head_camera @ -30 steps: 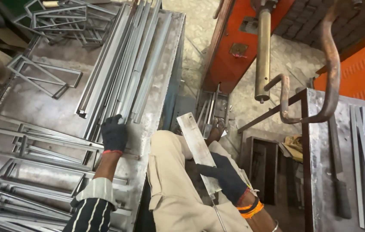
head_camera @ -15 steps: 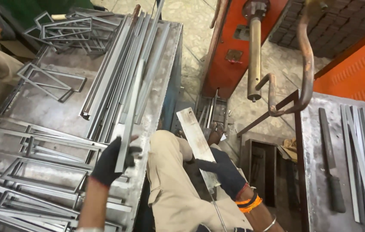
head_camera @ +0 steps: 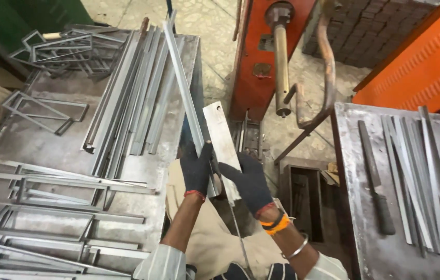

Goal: Assembling and spot-welding metal frame components at a factory workstation.

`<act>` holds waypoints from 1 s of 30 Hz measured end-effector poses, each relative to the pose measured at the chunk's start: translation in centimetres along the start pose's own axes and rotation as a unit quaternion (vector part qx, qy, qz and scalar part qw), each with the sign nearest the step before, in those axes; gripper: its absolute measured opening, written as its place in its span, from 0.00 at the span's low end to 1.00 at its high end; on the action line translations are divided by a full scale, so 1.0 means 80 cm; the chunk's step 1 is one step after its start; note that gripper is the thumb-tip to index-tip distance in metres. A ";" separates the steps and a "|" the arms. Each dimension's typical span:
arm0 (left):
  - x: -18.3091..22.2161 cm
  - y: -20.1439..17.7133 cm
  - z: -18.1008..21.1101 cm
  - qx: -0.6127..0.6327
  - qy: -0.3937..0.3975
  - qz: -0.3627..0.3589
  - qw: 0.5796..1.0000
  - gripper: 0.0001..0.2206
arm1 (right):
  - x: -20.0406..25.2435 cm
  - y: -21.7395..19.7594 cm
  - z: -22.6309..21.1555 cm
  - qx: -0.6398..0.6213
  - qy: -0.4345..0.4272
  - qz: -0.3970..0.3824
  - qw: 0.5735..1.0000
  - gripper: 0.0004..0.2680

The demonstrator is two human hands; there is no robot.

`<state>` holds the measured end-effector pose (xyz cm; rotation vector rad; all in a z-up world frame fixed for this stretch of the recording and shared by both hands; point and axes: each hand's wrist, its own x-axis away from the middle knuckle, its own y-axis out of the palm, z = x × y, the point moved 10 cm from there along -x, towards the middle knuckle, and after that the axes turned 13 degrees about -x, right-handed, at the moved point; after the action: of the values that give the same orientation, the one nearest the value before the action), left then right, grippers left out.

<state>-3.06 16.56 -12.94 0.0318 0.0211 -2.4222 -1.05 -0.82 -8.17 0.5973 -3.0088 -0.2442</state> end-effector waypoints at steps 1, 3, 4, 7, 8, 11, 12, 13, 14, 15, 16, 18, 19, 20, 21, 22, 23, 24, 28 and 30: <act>-0.001 0.006 -0.006 0.001 0.002 -0.003 1.000 0.12 | -0.005 0.000 0.005 0.001 -0.003 0.003 1.000 0.10; -0.001 0.008 -0.013 -0.057 0.033 0.025 0.998 0.15 | -0.010 0.000 0.003 0.037 -0.065 0.016 0.997 0.10; -0.001 0.014 -0.019 -0.057 0.033 0.021 0.998 0.15 | -0.010 0.003 0.003 0.036 -0.066 0.019 0.997 0.10; 0.006 0.021 -0.030 -0.035 0.047 0.029 0.998 0.16 | -0.010 0.008 -0.003 0.103 -0.103 0.058 0.988 0.09; 0.012 0.021 -0.027 -0.045 0.062 0.041 0.996 0.16 | -0.012 0.004 -0.005 0.142 -0.117 0.092 0.979 0.08; 0.028 0.025 -0.008 -0.112 0.029 0.036 0.993 0.16 | -0.017 -0.002 -0.022 0.205 -0.172 0.157 0.951 0.08; 0.032 0.025 -0.006 -0.169 -0.017 0.024 0.985 0.16 | -0.016 -0.002 -0.035 0.228 -0.213 0.181 0.933 0.09; 0.036 0.026 -0.013 -0.168 -0.018 0.021 0.985 0.16 | -0.020 -0.004 -0.047 0.230 -0.213 0.183 0.932 0.09; 0.043 0.032 0.008 -0.136 0.097 0.019 0.986 0.14 | -0.025 -0.006 -0.056 0.173 -0.210 0.170 0.947 0.09; 0.056 0.034 0.029 -0.103 0.211 0.014 0.972 0.13 | -0.030 -0.007 -0.065 0.114 -0.206 0.157 0.959 0.10; 0.066 0.035 0.042 -0.102 0.210 0.012 0.972 0.13 | -0.036 -0.010 -0.081 0.114 -0.206 0.159 0.959 0.10; 0.078 0.045 0.042 -0.186 0.111 -0.038 0.975 0.12 | -0.058 -0.012 -0.093 -0.040 -0.138 0.120 0.982 0.09; 0.084 0.046 0.044 -0.186 0.112 -0.038 0.975 0.12 | -0.069 -0.021 -0.093 -0.040 -0.139 0.121 0.982 0.09; 0.092 0.048 0.054 -0.177 0.151 -0.040 0.972 0.12 | -0.077 -0.029 -0.102 -0.023 -0.173 0.117 0.978 0.09; 0.102 0.049 0.064 -0.169 0.189 -0.043 0.966 0.14 | -0.084 -0.037 -0.109 -0.007 -0.206 0.113 0.972 0.10; 0.095 0.049 0.052 -0.170 0.189 -0.045 0.966 0.14 | -0.083 -0.041 -0.111 -0.008 -0.206 0.115 0.972 0.10; 0.090 0.056 0.028 -0.174 0.151 -0.076 0.970 0.13 | -0.077 -0.043 -0.119 0.033 -0.231 0.111 0.966 0.10; 0.086 0.063 0.003 -0.177 0.112 -0.109 0.972 0.14 | -0.071 -0.044 -0.128 0.074 -0.256 0.107 0.958 0.10; -0.008 0.066 -0.033 -0.126 0.128 -0.053 0.982 0.18 | -0.054 -0.044 -0.117 0.118 -0.234 0.099 0.960 0.11; -0.048 0.109 -0.020 0.208 -0.093 -0.192 0.955 0.20 | -0.049 -0.037 -0.094 0.177 -0.202 0.082 0.960 0.13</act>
<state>5.57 12.57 -14.51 -0.0101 -0.6237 -2.7613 4.33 -3.06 -1.39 0.3445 -3.5085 0.2189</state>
